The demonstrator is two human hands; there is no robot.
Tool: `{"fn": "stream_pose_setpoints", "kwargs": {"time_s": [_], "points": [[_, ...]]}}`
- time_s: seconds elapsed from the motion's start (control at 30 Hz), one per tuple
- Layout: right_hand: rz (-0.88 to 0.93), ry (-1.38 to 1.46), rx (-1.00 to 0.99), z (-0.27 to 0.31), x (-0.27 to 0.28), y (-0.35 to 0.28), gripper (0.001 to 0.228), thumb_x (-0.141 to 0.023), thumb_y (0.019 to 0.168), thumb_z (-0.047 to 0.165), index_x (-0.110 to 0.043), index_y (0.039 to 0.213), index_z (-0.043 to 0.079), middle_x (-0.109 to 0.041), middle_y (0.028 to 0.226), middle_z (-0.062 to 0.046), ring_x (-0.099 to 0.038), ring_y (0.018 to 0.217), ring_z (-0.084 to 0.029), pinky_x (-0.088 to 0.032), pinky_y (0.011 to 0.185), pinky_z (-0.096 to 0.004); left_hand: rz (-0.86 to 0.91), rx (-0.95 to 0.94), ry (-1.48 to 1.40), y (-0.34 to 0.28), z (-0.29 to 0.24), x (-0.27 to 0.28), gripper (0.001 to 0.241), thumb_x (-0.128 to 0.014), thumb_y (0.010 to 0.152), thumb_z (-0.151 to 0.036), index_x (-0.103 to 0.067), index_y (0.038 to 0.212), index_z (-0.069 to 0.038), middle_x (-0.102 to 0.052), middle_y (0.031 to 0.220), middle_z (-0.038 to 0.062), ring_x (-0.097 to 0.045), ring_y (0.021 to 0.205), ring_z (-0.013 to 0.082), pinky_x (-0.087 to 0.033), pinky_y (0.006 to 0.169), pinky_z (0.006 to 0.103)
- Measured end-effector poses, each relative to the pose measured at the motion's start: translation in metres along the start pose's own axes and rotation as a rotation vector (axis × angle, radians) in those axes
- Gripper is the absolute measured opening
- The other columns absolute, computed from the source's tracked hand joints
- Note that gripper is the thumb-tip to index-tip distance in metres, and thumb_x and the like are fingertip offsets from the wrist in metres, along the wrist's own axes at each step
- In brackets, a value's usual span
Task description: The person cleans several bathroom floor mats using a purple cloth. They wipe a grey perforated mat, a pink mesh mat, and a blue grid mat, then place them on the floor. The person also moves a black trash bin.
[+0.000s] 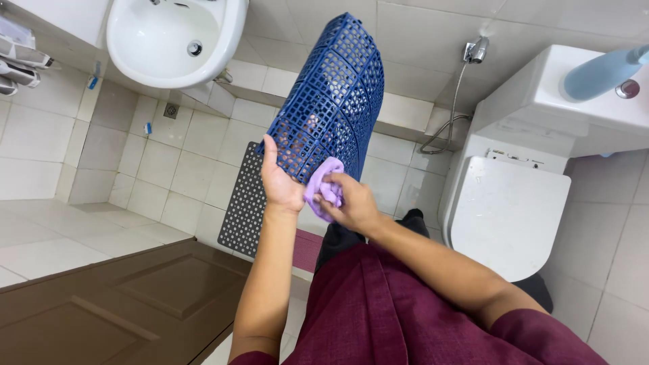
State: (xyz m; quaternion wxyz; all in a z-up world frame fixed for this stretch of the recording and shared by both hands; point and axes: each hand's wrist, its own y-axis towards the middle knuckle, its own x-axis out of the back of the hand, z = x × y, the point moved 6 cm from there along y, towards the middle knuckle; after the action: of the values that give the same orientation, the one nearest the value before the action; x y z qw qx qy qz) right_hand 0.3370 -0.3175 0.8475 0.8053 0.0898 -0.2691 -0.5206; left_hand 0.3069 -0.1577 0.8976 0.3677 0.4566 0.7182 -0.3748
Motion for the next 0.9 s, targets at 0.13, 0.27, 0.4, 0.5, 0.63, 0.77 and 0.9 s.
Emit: {"fn": "stream_pose_setpoints", "kwargs": {"time_s": [0.13,0.27,0.4,0.5,0.63,0.77,0.9], "points": [[-0.093,-0.174,-0.170,-0.087,0.022,0.055,0.038,-0.080,0.085,0.020,-0.062,0.116,0.006,-0.068,0.099,-0.019,-0.068,0.089,-0.035,-0.056,0.079,-0.043,-0.013,0.029,0.006,-0.009,-0.016,-0.024,0.061,-0.035,0.110,-0.052,-0.056,0.141,-0.004,-0.064,0.138,0.016,-0.064,0.124,0.0328,-0.054,0.106,0.0499],[-0.468,-0.016,-0.009,-0.130,0.079,0.139,0.017,-0.065,0.110,0.011,-0.056,0.121,0.003,-0.056,0.113,-0.014,-0.059,0.106,-0.028,-0.051,0.098,-0.038,0.062,0.030,0.115,-0.005,-0.039,-0.045,0.063,-0.038,0.109,-0.054,-0.054,0.144,-0.004,-0.061,0.143,0.019,-0.061,0.127,0.0372,-0.050,0.108,0.0548],[-0.068,0.615,-0.296,-0.098,0.069,0.178,0.045,-0.084,0.099,0.018,-0.045,0.115,0.002,-0.060,0.098,-0.002,-0.058,0.089,-0.014,-0.052,0.081,-0.029,0.293,-0.103,0.020,-0.020,-0.058,-0.072,0.093,-0.043,0.095,-0.071,-0.048,0.149,0.005,-0.056,0.149,0.022,-0.056,0.138,0.0372,-0.044,0.121,0.0495],[-0.209,0.506,-0.183,-0.062,0.072,0.182,0.054,-0.091,0.096,0.019,-0.043,0.115,0.003,-0.056,0.099,-0.004,-0.056,0.086,-0.013,-0.051,0.074,-0.029,0.268,-0.180,0.297,-0.036,-0.025,-0.007,0.086,-0.058,0.096,-0.062,-0.039,0.157,-0.004,-0.051,0.156,0.016,-0.051,0.142,0.0332,-0.042,0.119,0.0510],[-0.208,0.332,-0.208,-0.060,0.044,0.167,0.042,-0.080,0.098,0.025,-0.053,0.124,0.006,-0.073,0.109,-0.010,-0.070,0.093,-0.016,-0.059,0.080,-0.029,0.099,-0.017,0.097,-0.017,0.004,0.036,0.071,-0.053,0.104,-0.049,-0.042,0.155,-0.001,-0.054,0.151,0.017,-0.055,0.137,0.0334,-0.044,0.119,0.0511],[-0.138,-0.019,0.041,-0.011,-0.013,0.108,0.028,-0.064,0.102,0.012,-0.063,0.130,0.007,-0.071,0.121,-0.018,-0.072,0.106,-0.034,-0.058,0.093,-0.042,0.052,0.063,-0.069,0.001,0.023,0.054,0.071,-0.047,0.109,-0.055,-0.046,0.151,0.002,-0.060,0.143,0.021,-0.063,0.126,0.0350,-0.050,0.110,0.0501],[-0.026,-0.098,0.588,0.145,0.005,0.082,0.038,-0.066,0.068,0.008,-0.061,0.106,0.008,-0.071,0.097,-0.016,-0.070,0.087,-0.039,-0.054,0.073,-0.045,0.263,-0.118,-0.198,0.015,0.027,0.157,0.057,-0.039,0.122,-0.052,-0.049,0.136,0.002,-0.063,0.134,0.026,-0.064,0.121,0.0370,-0.052,0.110,0.0527]]}}
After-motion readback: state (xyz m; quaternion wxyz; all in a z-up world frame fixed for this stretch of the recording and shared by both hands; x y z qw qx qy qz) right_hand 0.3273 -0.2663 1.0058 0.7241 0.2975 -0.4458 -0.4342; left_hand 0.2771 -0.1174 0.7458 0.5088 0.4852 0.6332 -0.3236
